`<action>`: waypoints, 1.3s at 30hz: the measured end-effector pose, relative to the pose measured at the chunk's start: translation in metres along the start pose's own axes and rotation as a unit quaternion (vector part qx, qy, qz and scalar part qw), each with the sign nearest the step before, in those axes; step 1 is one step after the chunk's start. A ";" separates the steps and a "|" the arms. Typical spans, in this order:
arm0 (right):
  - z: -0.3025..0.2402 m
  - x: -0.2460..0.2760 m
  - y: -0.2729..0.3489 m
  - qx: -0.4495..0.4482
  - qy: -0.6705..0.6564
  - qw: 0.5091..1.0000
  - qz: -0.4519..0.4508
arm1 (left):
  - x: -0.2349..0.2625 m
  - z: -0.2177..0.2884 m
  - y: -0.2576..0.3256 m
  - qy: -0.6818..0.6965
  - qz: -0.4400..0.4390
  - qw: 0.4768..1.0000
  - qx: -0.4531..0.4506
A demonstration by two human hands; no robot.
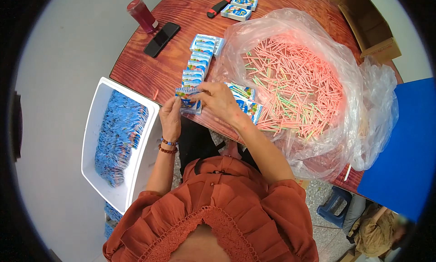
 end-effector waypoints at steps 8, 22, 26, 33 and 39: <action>-0.009 -0.009 0.006 0.056 0.089 0.994 -0.007 | 0.012 0.007 0.011 -0.140 0.062 0.977 -0.145; 0.010 0.010 0.002 0.079 0.272 0.949 0.140 | -0.028 -0.010 0.004 -0.577 0.013 0.796 -0.184; 0.004 0.079 0.043 0.043 0.319 0.922 0.214 | -0.017 -0.006 0.003 -0.530 0.039 0.823 -0.200; 0.004 0.183 0.081 -0.031 0.402 0.863 0.305 | -0.023 -0.001 0.005 -0.520 0.043 0.824 -0.221; -0.005 0.181 0.064 0.028 0.503 0.825 0.256 | -0.042 0.024 0.007 -0.478 0.057 0.840 -0.250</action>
Point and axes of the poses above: each hand's wrist, its own y-axis away from the middle knuckle, its own x-axis out of the back of the hand, z = x × y, the point moved 4 cm from there along -y, towards the middle knuckle, and after that the axes turned 5 degrees about z, right-handed, at the moved point
